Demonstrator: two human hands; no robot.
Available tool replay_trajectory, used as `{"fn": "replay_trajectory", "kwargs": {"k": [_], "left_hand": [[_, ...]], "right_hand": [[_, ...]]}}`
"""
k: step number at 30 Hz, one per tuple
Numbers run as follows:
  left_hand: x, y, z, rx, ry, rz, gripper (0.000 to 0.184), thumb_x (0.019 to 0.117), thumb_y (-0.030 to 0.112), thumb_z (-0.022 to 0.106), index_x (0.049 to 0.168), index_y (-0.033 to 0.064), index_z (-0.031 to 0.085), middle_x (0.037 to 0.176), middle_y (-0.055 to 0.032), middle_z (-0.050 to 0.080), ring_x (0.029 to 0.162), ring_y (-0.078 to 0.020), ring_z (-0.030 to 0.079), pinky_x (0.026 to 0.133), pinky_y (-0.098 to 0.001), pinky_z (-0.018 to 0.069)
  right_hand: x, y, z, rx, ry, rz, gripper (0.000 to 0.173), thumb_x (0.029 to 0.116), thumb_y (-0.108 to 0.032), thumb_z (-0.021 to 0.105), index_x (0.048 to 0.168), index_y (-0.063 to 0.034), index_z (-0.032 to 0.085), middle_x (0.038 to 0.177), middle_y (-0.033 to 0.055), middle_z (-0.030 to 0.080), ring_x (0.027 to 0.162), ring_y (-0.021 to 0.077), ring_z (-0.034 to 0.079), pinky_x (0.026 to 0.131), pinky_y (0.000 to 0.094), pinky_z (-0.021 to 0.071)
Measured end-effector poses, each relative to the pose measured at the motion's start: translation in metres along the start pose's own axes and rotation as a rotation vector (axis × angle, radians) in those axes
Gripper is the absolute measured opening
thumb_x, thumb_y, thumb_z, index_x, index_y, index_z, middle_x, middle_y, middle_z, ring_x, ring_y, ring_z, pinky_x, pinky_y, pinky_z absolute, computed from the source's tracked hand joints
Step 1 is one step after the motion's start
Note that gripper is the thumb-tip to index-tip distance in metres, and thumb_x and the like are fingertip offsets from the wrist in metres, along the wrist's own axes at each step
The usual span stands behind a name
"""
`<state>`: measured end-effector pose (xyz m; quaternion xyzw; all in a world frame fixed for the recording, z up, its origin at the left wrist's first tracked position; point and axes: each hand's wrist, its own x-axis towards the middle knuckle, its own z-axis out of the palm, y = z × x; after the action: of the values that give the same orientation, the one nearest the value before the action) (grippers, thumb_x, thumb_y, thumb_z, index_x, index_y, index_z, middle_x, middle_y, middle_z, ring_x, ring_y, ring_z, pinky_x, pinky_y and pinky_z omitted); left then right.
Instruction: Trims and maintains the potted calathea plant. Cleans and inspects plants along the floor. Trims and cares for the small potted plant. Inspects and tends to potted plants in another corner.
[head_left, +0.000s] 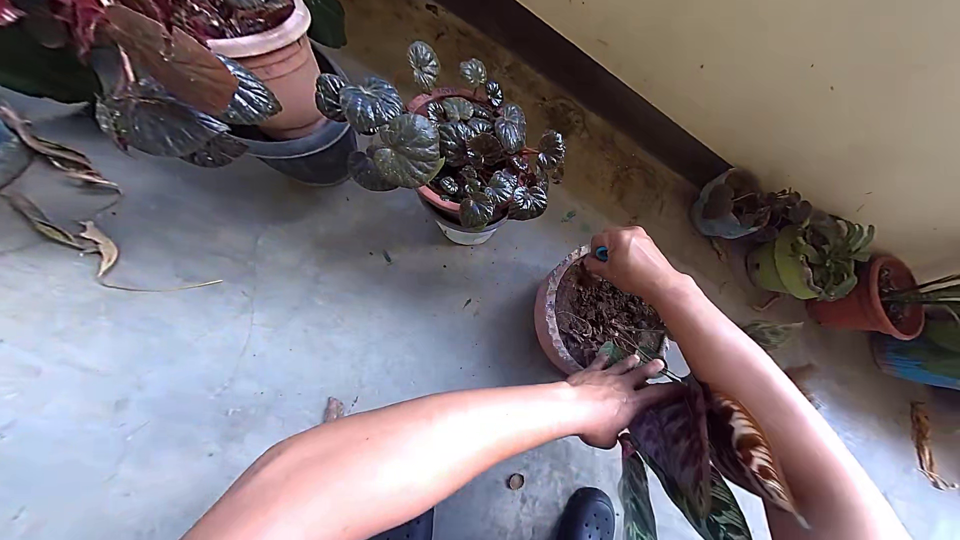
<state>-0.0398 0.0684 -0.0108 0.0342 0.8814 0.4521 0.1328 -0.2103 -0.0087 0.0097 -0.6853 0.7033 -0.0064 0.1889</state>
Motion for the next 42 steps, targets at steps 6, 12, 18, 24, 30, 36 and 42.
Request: {"fn": "replay_trajectory", "kwargs": {"k": [6, 12, 18, 24, 30, 36, 42], "left_hand": [[-0.004, 0.003, -0.007, 0.066, 0.008, 0.020, 0.088, 0.0759, 0.010, 0.086, 0.153, 0.0050, 0.044, 0.168, -0.0187, 0.025, 0.156, -0.0429, 0.019, 0.116, -0.0685, 0.0263], [-0.014, 0.003, -0.005, 0.059, 0.010, 0.023, 0.105, 0.0726, 0.006, 0.087, 0.161, 0.0156, 0.033, 0.173, -0.0130, 0.012, 0.157, -0.0425, 0.014, 0.117, -0.0687, 0.0258], [-0.012, 0.005, -0.001, 0.114, -0.011, 0.030, 0.086, 0.0799, 0.013, 0.083, 0.154, 0.0024, 0.041, 0.168, -0.0211, 0.024, 0.156, -0.0436, 0.018, 0.116, -0.0666, 0.0295], [-0.021, 0.008, 0.001, 0.077, -0.013, 0.012, 0.102, 0.0801, 0.010, 0.082, 0.164, 0.0166, 0.025, 0.172, -0.0181, 0.010, 0.158, -0.0420, 0.011, 0.119, -0.0674, 0.0240], [-0.030, 0.017, 0.005, 0.139, -0.090, 0.005, 0.083, 0.0814, 0.013, 0.082, 0.152, -0.0016, 0.041, 0.169, -0.0210, 0.018, 0.157, -0.0421, 0.012, 0.118, -0.0663, 0.0254], [-0.040, 0.011, 0.008, 0.113, -0.104, 0.009, 0.091, 0.0802, 0.009, 0.082, 0.157, 0.0018, 0.035, 0.172, -0.0204, 0.010, 0.158, -0.0417, 0.007, 0.119, -0.0679, 0.0222], [-0.047, 0.024, 0.005, 0.125, -0.125, 0.034, 0.085, 0.0816, 0.011, 0.082, 0.155, 0.0010, 0.039, 0.171, -0.0226, 0.011, 0.158, -0.0427, 0.005, 0.120, -0.0678, 0.0194]], "right_hand": [[-0.004, -0.004, 0.032, 0.002, 0.116, 0.007, 0.017, 0.0945, -0.014, 0.069, 0.093, 0.0024, 0.072, 0.094, 0.0199, 0.070, 0.089, 0.0361, 0.071, 0.081, 0.0554, 0.0568], [-0.007, -0.017, -0.001, -0.003, 0.051, 0.119, 0.018, 0.0969, -0.016, 0.067, 0.094, 0.0012, 0.071, 0.093, 0.0201, 0.070, 0.090, 0.0370, 0.069, 0.082, 0.0579, 0.0545], [-0.012, -0.017, 0.047, 0.075, 0.142, 0.103, 0.019, 0.0981, -0.014, 0.066, 0.099, 0.0037, 0.072, 0.099, 0.0217, 0.070, 0.094, 0.0366, 0.071, 0.087, 0.0529, 0.0568], [-0.028, -0.037, 0.016, 0.055, 0.195, 0.175, 0.020, 0.0971, -0.017, 0.068, 0.097, 0.0029, 0.072, 0.095, 0.0198, 0.071, 0.088, 0.0341, 0.071, 0.082, 0.0533, 0.0563], [-0.020, -0.039, 0.048, 0.102, 0.131, 0.240, 0.021, 0.0999, -0.015, 0.064, 0.106, 0.0036, 0.072, 0.108, 0.0231, 0.072, 0.102, 0.0377, 0.071, 0.093, 0.0544, 0.0551], [-0.043, -0.054, 0.042, 0.104, 0.211, 0.222, 0.020, 0.0971, -0.015, 0.068, 0.099, 0.0035, 0.072, 0.096, 0.0205, 0.072, 0.089, 0.0340, 0.071, 0.083, 0.0522, 0.0576], [-0.040, -0.059, 0.036, 0.066, 0.153, 0.239, 0.021, 0.0997, -0.015, 0.064, 0.102, 0.0050, 0.071, 0.102, 0.0228, 0.071, 0.095, 0.0368, 0.071, 0.087, 0.0535, 0.0561]]}}
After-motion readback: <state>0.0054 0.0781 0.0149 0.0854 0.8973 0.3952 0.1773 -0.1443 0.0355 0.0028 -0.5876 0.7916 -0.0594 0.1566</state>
